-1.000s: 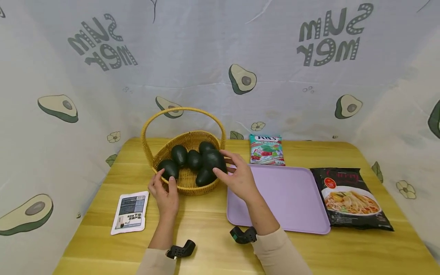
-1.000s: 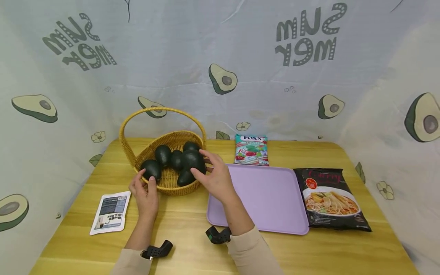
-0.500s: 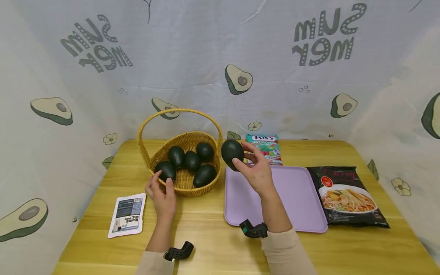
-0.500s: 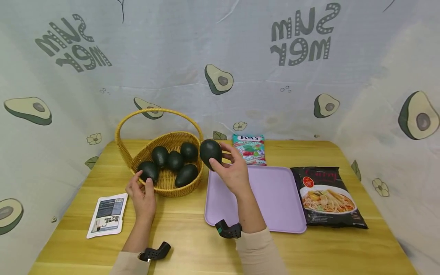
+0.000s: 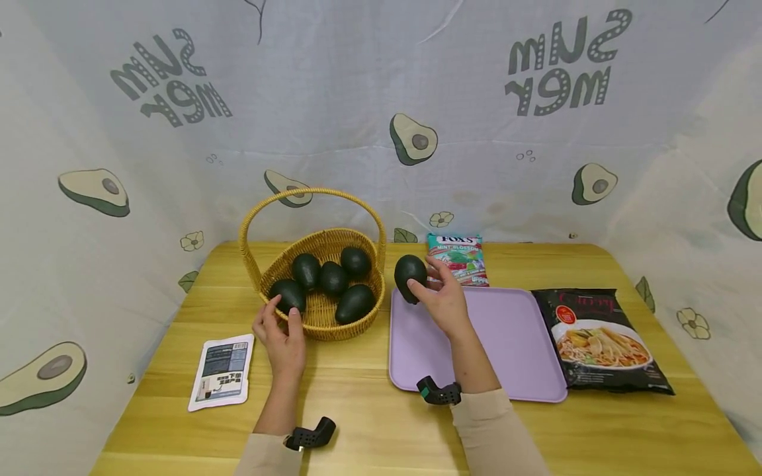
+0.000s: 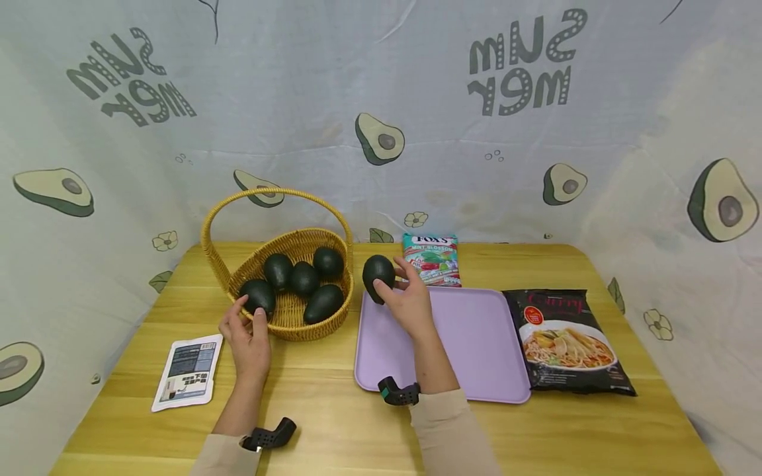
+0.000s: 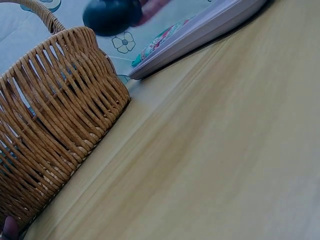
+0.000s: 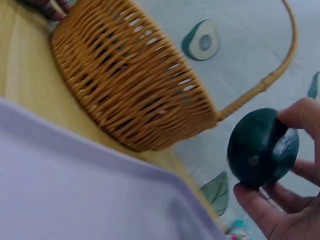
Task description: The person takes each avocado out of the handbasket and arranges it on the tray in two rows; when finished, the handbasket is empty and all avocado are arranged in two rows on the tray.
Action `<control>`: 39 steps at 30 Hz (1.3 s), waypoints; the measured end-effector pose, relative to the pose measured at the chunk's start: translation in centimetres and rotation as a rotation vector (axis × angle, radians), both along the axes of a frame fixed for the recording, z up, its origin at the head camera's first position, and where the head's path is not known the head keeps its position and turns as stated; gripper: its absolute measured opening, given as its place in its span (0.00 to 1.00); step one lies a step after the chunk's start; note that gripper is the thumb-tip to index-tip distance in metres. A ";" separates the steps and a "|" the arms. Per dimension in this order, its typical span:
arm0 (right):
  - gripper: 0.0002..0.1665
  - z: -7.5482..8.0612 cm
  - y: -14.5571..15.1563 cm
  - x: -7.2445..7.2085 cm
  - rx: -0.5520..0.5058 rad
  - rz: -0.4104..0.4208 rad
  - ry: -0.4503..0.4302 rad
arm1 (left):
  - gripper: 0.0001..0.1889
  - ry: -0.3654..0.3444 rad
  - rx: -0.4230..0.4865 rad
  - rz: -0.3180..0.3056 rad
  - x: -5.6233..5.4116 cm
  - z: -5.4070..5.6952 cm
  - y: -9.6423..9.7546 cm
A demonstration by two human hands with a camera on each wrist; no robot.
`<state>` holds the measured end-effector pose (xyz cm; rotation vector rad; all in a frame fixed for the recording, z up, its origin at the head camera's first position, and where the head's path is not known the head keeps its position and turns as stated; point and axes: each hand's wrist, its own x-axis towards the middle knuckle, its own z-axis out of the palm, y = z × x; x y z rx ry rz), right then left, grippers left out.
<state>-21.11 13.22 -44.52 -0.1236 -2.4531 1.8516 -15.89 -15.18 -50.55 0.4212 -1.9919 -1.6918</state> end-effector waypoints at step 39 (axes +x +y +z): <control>0.45 -1.7 -1.7 -0.2 0.267 0.017 -0.131 | 0.23 0.004 0.019 -0.013 0.0 -0.1 -0.1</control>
